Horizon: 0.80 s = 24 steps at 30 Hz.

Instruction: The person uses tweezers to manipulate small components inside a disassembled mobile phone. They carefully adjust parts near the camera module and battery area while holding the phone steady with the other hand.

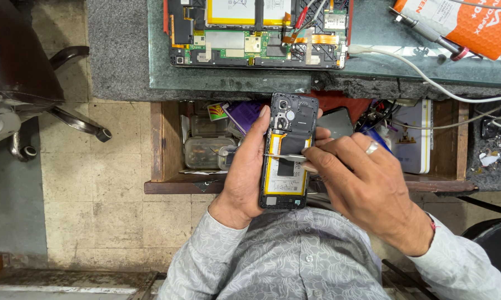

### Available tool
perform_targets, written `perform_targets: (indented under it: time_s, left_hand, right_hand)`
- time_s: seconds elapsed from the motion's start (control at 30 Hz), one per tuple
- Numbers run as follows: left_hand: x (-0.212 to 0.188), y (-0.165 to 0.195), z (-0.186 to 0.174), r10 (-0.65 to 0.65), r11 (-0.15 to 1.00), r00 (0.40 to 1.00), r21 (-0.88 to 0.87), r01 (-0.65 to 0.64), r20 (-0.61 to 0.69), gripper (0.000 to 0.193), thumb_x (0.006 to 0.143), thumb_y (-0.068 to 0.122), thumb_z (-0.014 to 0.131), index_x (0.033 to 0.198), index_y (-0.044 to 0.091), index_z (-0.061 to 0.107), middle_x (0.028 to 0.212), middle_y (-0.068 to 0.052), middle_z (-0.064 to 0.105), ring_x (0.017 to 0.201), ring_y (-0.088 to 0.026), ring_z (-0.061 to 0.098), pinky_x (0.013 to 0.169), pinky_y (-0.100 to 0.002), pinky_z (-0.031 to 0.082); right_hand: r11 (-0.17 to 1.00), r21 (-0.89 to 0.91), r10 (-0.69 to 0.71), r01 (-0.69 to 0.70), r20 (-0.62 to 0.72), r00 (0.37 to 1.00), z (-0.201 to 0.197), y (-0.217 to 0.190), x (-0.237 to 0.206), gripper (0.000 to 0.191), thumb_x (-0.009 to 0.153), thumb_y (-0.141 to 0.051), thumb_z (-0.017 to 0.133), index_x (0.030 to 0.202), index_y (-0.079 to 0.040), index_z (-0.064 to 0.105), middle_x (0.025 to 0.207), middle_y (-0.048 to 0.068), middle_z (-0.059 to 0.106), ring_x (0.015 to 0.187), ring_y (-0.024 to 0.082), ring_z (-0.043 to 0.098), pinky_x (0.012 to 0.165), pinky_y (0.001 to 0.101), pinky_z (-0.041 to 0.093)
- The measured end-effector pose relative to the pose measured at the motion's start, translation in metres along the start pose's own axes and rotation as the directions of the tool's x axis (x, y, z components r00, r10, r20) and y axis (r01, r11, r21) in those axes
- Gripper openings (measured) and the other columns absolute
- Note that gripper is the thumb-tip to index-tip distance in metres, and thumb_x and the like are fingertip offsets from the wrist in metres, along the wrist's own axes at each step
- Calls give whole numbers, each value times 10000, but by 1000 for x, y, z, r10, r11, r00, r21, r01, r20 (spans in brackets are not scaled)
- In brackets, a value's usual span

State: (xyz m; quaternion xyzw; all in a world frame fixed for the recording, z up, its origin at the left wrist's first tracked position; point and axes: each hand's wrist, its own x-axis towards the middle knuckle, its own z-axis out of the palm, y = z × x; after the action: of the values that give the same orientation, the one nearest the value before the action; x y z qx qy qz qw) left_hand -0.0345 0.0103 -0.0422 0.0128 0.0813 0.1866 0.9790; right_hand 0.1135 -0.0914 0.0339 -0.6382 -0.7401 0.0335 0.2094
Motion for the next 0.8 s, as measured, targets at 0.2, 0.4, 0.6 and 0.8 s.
perform_targets:
  time_s: [0.2, 0.4, 0.6, 0.8]
  left_hand:
    - [1, -1, -1, -6, 1000, 999, 20, 7, -34, 655, 1182, 504, 292, 1492, -37, 493, 1265, -227, 656, 1181, -278, 668, 966, -384, 586]
    - [0, -1, -1, 5, 1000, 1000, -7, -5, -18, 616, 1195, 477, 305, 1491, -25, 507, 1275, -203, 669, 1147, -256, 673, 964, -384, 587]
    - [-1, -2, 0, 5, 1000, 1000, -11, -5, 16, 608, 1212, 472, 304, 1488, -27, 512, 1267, -200, 680, 1114, -248, 690, 980, -378, 588]
    - [-1, -2, 1, -7, 1000, 1000, 24, 7, 2, 614, 1204, 470, 307, 1488, -33, 518, 1260, -200, 681, 1082, -242, 698, 956, -359, 601]
  right_hand:
    - [997, 57, 48, -51, 54, 997, 1, 1, 0, 328, 821, 22, 723, 1147, -2, 686, 892, 81, 621, 741, 253, 605, 660, 402, 497]
    - [974, 213, 64, -71, 40, 997, -5, 0, 3, 293, 831, -47, 748, 1104, -32, 643, 994, 129, 613, 887, 302, 654, 729, 400, 527]
    - [999, -3, 36, -36, -4, 999, -3, -1, 2, 276, 811, -35, 754, 1081, -43, 700, 931, 82, 619, 770, 274, 596, 680, 407, 489]
    - [999, -39, 35, -33, 34, 999, 1, 2, -1, 303, 818, -2, 738, 1119, -18, 702, 879, 70, 602, 704, 247, 581, 628, 393, 482]
